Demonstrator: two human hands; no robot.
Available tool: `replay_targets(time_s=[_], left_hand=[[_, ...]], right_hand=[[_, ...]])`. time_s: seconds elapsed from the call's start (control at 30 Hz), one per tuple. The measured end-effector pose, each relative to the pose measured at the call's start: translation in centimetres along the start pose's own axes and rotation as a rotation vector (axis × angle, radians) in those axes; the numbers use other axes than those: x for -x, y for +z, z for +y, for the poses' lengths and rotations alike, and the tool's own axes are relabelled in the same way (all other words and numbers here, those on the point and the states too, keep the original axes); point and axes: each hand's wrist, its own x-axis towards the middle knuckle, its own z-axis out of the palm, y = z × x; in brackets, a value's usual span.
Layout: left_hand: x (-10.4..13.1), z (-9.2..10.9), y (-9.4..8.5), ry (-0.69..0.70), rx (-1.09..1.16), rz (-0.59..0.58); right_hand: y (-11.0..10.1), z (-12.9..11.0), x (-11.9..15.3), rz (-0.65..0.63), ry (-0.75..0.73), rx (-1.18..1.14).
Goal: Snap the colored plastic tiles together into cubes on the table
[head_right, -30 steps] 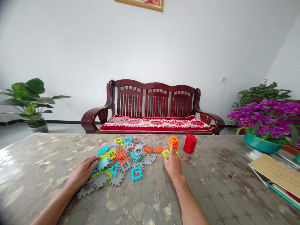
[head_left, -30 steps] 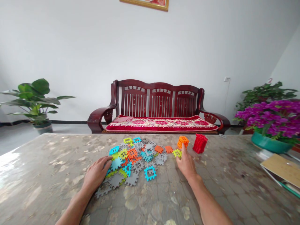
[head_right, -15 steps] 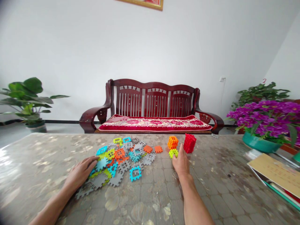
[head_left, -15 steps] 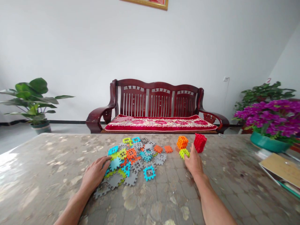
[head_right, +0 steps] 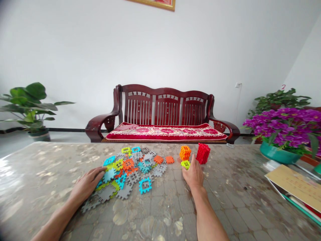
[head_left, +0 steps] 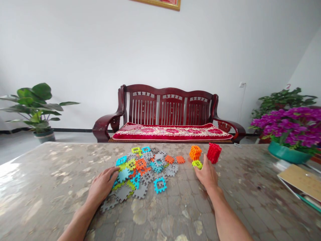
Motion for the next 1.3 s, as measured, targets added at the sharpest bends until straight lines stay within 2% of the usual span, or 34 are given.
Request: replay_targets(time_s=[0.27, 0.43, 0.73, 0.87, 0.97, 1.13, 1.3], left_hand=[[-0.1, -0.1, 0.1, 0.001, 0.001, -0.008], [-0.1, -0.1, 0.0, -0.001, -0.017, -0.023], [0.1, 0.0, 0.1, -0.003, -0.020, 0.021], [0.3, 0.4, -0.1, 0.003, -0.013, 0.021], [0.5, 0.7, -0.2, -0.008, -0.017, 0.015], [0.5, 0.7, -0.2, -0.006, -0.018, 0.002], [0.4, 0.3, 0.0, 0.001, -0.015, 0.006]], right_hand=[[-0.7, -0.5, 0.1, -0.100, 0.055, 0.116], [-0.7, -0.7, -0.1, -0.104, 0.058, 0.146], [-1.1, -1.0, 0.3, -0.085, 0.037, 0.193], [-1.0, -1.3, 0.6, 0.036, -0.076, 0.234], [-0.5, -2.2, 1.1, 0.088, -0.247, 0.166], [0.2, -5.2, 2.5, 0.024, -0.526, -0.046], [0.8, -7.9, 3.6, -0.079, -0.660, -0.140]])
